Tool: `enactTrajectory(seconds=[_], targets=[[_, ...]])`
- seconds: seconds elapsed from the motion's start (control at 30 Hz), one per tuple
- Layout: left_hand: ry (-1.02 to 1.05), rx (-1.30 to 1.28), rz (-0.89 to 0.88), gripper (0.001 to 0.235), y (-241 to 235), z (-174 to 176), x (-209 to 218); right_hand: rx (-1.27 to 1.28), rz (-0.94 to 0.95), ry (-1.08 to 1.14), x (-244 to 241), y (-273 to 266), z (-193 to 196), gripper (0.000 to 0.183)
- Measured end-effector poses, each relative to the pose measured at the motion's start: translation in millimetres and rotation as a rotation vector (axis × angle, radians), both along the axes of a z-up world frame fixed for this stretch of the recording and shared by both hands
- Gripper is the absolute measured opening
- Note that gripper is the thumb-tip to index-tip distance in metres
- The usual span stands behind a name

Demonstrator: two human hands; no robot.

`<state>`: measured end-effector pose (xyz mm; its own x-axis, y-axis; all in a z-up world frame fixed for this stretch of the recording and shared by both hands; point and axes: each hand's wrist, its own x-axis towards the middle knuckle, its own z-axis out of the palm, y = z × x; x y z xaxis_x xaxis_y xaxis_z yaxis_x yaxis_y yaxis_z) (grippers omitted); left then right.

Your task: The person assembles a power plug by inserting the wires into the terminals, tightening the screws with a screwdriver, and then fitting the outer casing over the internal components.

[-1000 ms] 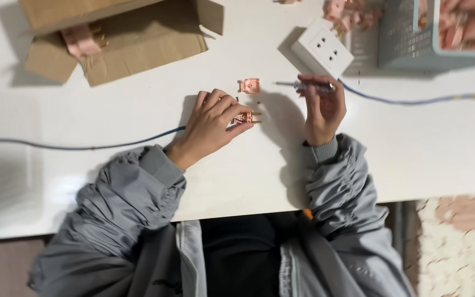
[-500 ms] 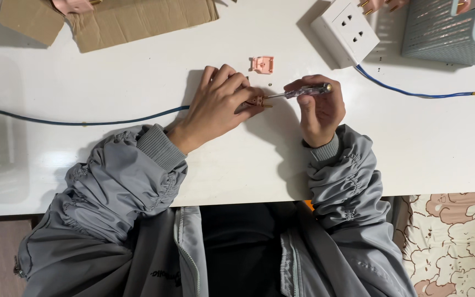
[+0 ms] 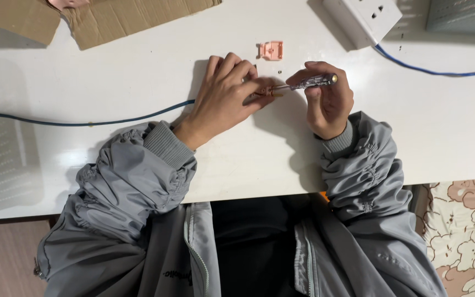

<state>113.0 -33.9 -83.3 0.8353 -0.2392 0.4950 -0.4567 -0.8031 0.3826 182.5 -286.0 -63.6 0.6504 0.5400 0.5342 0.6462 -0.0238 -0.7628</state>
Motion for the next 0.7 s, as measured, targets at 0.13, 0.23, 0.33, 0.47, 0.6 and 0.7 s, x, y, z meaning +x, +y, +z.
enactTrajectory(seconds=[0.13,0.23,0.33,0.47,0.6,0.7], targets=[[-0.004,-0.015,-0.005,0.032,-0.6,-0.6,1.0,-0.003,0.054,0.044,0.1,-5.3,-1.9,0.042],[0.019,-0.012,-0.011,0.032,-1.9,-5.0,-3.7,-0.040,0.037,-0.003,-1.7,-7.8,-5.4,0.047],[-0.033,0.012,-0.014,0.036,0.1,-4.0,1.1,-0.016,0.039,-0.110,2.3,-4.3,-3.3,0.044],[0.011,-0.016,-0.006,0.033,-1.0,-4.9,0.6,-0.036,0.047,-0.094,3.5,-5.7,-6.7,0.048],[-0.001,-0.026,-0.007,0.028,-2.0,-5.4,1.5,-0.014,0.107,-0.110,5.0,-3.2,-5.6,0.048],[-0.005,-0.029,0.003,0.029,-3.0,-5.1,-0.4,-0.023,0.108,-0.082,2.8,-1.8,-2.9,0.047]])
